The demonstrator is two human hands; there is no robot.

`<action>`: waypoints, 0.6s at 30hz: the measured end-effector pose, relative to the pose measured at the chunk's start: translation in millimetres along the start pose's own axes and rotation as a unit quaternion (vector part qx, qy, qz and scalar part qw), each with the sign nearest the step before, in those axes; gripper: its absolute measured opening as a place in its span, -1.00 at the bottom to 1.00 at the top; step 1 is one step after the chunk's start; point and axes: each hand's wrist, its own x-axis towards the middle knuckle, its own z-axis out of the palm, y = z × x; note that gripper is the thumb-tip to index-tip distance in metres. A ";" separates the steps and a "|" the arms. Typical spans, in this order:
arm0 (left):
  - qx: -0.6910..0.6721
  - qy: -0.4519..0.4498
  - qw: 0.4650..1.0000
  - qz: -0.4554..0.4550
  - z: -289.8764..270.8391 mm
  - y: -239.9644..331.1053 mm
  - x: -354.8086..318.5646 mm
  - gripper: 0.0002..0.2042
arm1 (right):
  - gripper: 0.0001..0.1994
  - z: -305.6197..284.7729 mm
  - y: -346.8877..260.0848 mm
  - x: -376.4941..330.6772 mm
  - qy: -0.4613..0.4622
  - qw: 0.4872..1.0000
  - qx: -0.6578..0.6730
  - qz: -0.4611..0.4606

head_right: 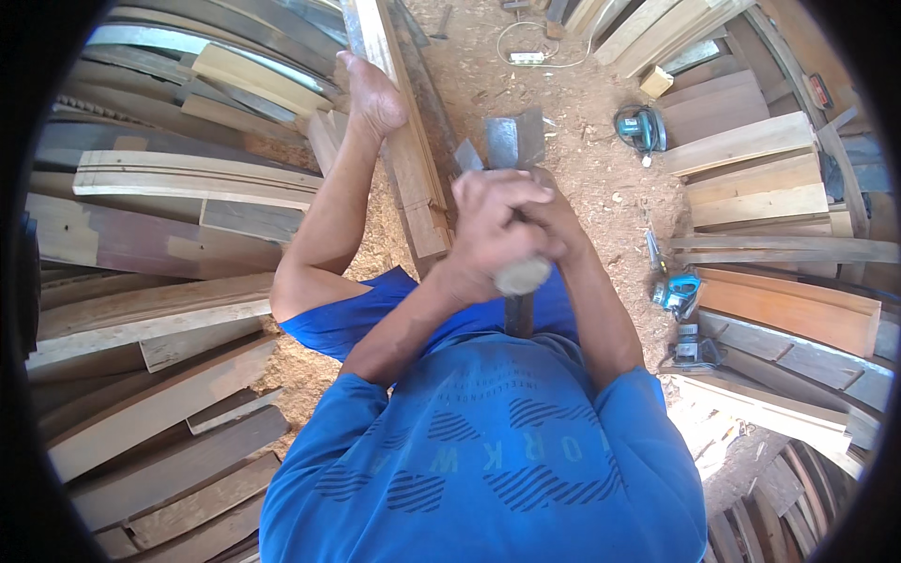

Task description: The person shapes a piece of wood by striking it with an axe while holding the wood against a beam, later sitting on the floor to continue striking the wood with the axe to refine its shape.

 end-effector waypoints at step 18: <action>0.281 -0.079 0.786 -0.545 -61.5 -90.2 -93.7 -0.42 | -0.74 -12.5 -39.1 -66.9 0.202 0.978 0.046 0.011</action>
